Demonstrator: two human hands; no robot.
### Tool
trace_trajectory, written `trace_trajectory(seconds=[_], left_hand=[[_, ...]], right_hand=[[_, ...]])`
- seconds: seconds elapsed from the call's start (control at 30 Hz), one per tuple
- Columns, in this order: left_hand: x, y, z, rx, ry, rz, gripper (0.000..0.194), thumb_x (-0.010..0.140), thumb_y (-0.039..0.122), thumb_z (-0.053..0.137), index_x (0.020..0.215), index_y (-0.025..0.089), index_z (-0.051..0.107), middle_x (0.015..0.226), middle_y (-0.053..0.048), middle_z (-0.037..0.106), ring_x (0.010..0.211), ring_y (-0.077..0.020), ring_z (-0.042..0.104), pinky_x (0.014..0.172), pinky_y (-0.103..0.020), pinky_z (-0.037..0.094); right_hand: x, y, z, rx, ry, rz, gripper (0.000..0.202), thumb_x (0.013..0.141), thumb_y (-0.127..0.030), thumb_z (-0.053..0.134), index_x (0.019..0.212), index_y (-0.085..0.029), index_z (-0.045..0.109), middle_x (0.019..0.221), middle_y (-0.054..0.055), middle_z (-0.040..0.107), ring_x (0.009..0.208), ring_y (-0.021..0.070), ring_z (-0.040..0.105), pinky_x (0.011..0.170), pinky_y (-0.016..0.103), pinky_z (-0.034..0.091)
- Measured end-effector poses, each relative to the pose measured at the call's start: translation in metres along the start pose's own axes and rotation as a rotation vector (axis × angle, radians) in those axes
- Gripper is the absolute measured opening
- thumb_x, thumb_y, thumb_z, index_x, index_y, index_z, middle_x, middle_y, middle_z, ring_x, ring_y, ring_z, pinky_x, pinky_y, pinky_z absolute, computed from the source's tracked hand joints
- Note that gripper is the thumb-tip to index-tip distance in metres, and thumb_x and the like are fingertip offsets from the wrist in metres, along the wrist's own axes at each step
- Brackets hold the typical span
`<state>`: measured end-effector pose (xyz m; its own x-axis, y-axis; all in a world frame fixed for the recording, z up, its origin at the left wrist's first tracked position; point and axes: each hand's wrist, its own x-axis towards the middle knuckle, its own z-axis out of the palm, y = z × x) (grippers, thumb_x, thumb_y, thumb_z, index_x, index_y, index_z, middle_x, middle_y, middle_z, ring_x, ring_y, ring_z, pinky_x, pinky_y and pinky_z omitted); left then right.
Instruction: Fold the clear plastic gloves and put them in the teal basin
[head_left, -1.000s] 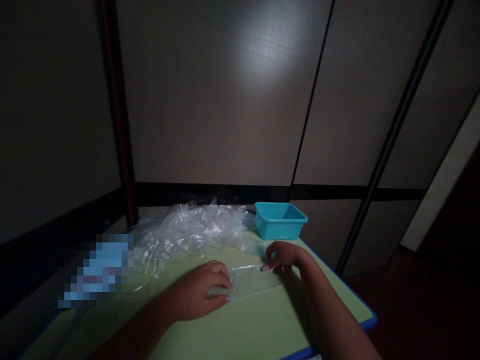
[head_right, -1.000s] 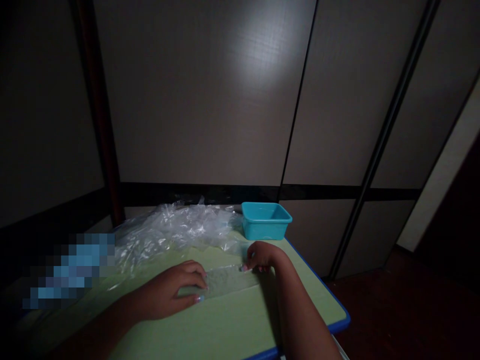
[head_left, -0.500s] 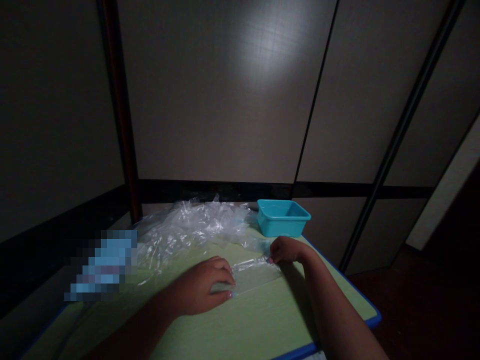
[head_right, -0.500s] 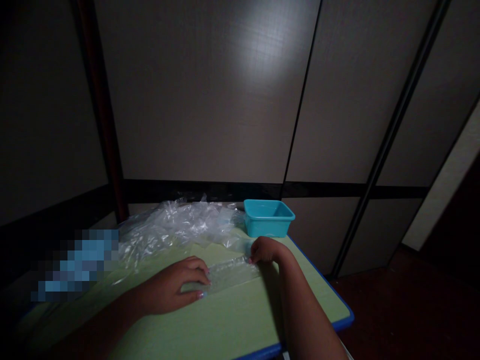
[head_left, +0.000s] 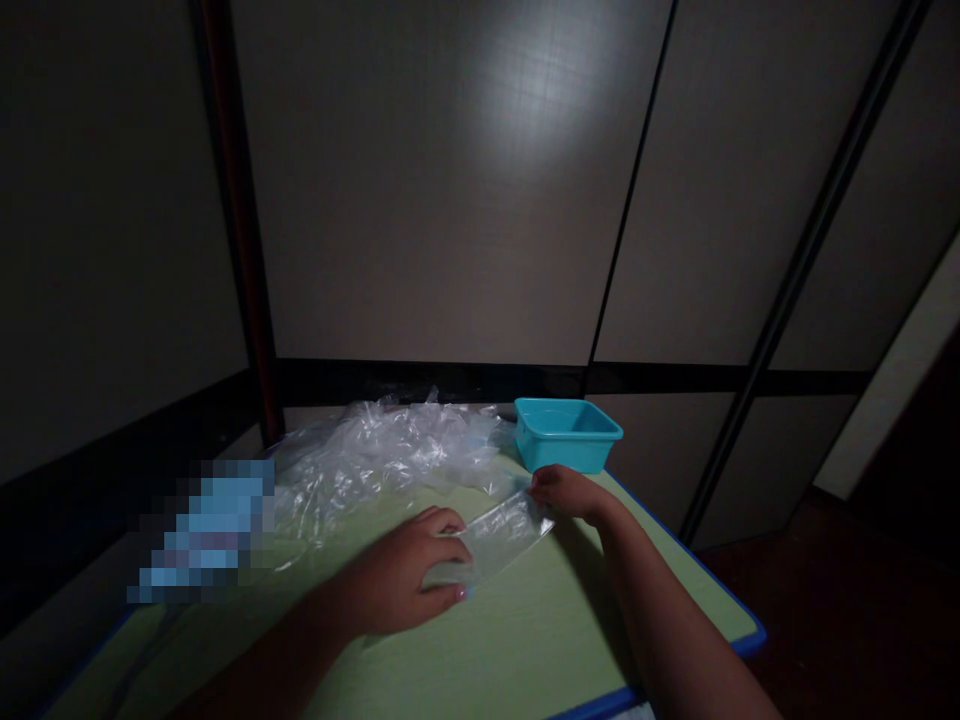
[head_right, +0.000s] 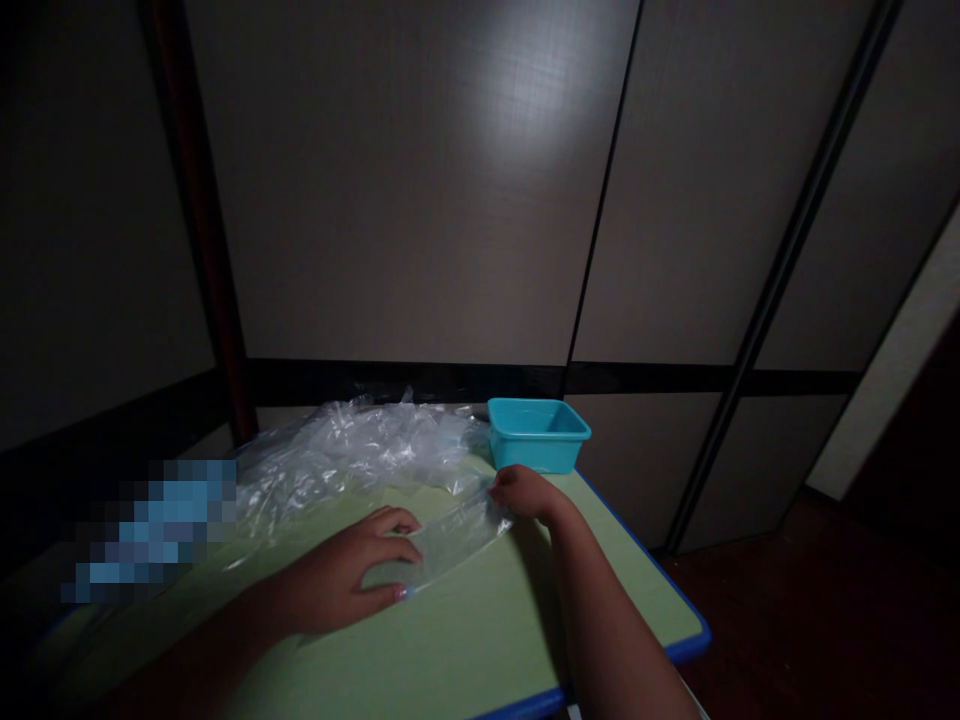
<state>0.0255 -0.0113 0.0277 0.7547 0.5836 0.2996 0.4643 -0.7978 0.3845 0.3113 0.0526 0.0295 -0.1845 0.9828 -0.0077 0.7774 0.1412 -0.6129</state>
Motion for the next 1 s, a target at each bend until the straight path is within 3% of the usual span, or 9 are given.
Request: trace_trajectory(seconds=[0.27,0.5,1.0], left_hand=[[0.002,0.006,-0.002,0.026,0.002,0.065,0.028,0.073,0.027,0.063,0.100,0.025,0.059,0.104,-0.003,0.054,0.101,-0.0201,0.046,0.089,-0.031,0.037],[0.006,0.002,-0.006,0.083,0.101,0.014,0.024,0.076,0.025,0.060,0.099,0.023,0.060,0.104,-0.005,0.052,0.103,-0.0208,0.043,0.088,-0.031,0.037],[0.004,-0.005,-0.001,0.199,0.159,-0.089,0.029,0.076,0.029,0.058,0.105,0.025,0.058,0.112,-0.007,0.050,0.111,-0.0244,0.038,0.094,-0.038,0.034]], right_hand=[[0.007,-0.001,0.008,-0.007,0.095,-0.059,0.018,0.074,-0.025,0.052,0.060,-0.014,0.052,0.056,-0.001,0.052,0.054,0.0095,0.043,0.049,0.021,0.028],[0.013,-0.001,0.013,0.031,0.128,-0.112,0.021,0.079,-0.028,0.050,0.064,-0.014,0.054,0.059,0.001,0.057,0.055,0.0106,0.048,0.050,0.021,0.032],[0.018,0.004,0.020,0.079,0.158,-0.064,0.017,0.081,-0.027,0.051,0.067,-0.016,0.053,0.051,-0.001,0.057,0.042,0.0089,0.049,0.042,0.018,0.032]])
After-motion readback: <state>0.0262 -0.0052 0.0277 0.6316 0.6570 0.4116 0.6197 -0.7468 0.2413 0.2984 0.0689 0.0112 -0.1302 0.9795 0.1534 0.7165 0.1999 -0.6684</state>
